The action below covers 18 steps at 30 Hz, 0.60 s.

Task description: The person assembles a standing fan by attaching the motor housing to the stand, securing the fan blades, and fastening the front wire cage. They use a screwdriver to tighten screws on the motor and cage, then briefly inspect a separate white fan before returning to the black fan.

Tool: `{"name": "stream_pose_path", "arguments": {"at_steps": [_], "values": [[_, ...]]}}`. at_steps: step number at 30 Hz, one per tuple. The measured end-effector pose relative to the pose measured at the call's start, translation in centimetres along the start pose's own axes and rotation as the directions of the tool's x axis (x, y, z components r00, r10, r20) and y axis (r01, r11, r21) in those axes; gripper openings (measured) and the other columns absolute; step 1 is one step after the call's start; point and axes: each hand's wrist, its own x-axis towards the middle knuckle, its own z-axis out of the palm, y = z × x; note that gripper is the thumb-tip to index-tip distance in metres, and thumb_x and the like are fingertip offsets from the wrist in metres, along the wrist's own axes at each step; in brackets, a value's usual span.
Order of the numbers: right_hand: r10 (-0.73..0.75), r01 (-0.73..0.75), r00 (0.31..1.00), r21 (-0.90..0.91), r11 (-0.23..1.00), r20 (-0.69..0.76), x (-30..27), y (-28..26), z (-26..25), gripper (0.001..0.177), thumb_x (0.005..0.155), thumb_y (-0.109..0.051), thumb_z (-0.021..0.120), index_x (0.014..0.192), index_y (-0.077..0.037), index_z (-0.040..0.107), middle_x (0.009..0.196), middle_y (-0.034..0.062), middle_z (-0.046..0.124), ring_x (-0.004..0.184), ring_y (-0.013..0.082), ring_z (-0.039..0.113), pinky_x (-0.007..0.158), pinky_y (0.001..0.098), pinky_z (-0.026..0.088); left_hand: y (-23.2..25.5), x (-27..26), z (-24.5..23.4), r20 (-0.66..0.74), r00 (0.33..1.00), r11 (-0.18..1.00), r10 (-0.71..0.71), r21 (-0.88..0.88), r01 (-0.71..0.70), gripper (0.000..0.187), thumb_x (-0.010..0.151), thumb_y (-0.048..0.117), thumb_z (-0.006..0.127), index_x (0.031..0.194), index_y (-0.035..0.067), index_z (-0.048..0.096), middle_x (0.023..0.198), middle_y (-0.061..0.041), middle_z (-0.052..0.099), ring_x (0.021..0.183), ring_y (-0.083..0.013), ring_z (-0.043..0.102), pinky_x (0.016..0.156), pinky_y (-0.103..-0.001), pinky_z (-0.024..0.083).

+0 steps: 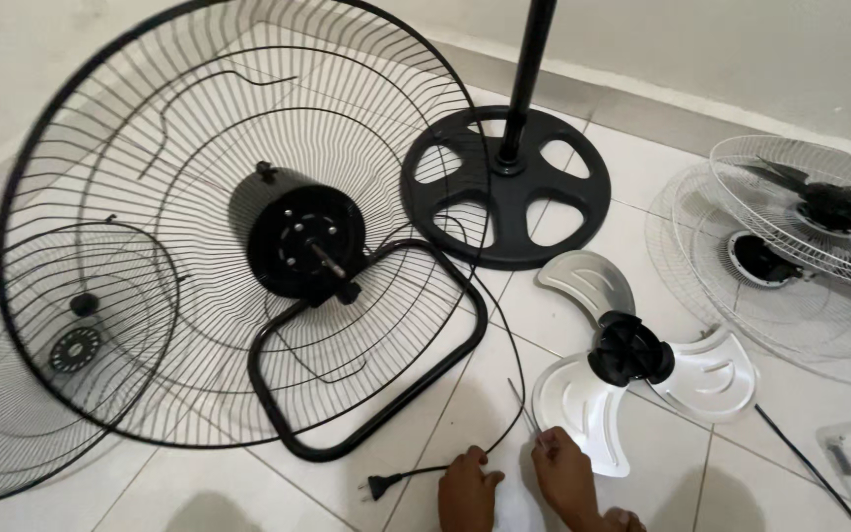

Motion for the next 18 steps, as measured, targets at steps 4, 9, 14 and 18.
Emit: {"name": "stream_pose_path", "arguments": {"at_steps": [4,9,14,18], "values": [[-0.102,0.102,0.995,0.037,0.994,-0.024,0.2,0.6,-0.7,0.020,0.085,-0.019,0.066,0.099,-0.005,0.066,0.073,0.0165,0.074,0.066,0.0318,0.073,0.063,0.0411,0.055,0.4,0.7,1.2,-0.178,0.983,0.988,0.044,-0.136,-0.069,0.023,0.086,0.024,0.081,0.093,0.008,0.066,0.087,-0.009,0.071,0.080,-0.0250,0.071,0.074,-0.040,0.057],[0.014,-0.013,0.999,-0.023,1.000,0.048,0.8,-1.3,-2.1,0.018,0.089,-0.017,0.063,0.103,-0.007,0.066,0.062,0.0172,0.068,0.054,0.0300,0.065,0.058,0.0414,0.049,2.2,1.0,-2.0,-0.123,0.991,0.991,-0.046,-0.129,0.030,0.032,0.085,0.027,0.081,0.096,0.006,0.059,0.077,-0.012,0.070,0.071,-0.0257,0.068,0.068,-0.038,0.053],[0.032,-0.033,0.998,0.012,0.999,0.050,0.8,-2.6,-1.1,0.019,0.089,-0.017,0.064,0.104,-0.006,0.067,0.061,0.0165,0.067,0.052,0.0278,0.062,0.056,0.0407,0.047,2.7,1.4,-5.2,-0.174,0.985,0.999,-0.004,-0.047,-0.004,0.044,0.080,0.031,0.085,0.112,0.012,0.062,0.087,-0.012,0.069,0.077,-0.0256,0.067,0.070,-0.039,0.053],[0.022,-0.024,0.998,0.023,0.999,0.060,0.9,-2.7,-0.3,0.020,0.088,-0.017,0.064,0.104,-0.006,0.067,0.065,0.0152,0.071,0.055,0.0264,0.066,0.058,0.0388,0.050,2.2,1.9,-5.3,-0.241,0.946,0.976,0.216,0.030,-0.215,0.037,0.081,0.024,0.082,0.112,0.010,0.068,0.103,-0.010,0.068,0.088,-0.0257,0.069,0.073,-0.041,0.055]]}}
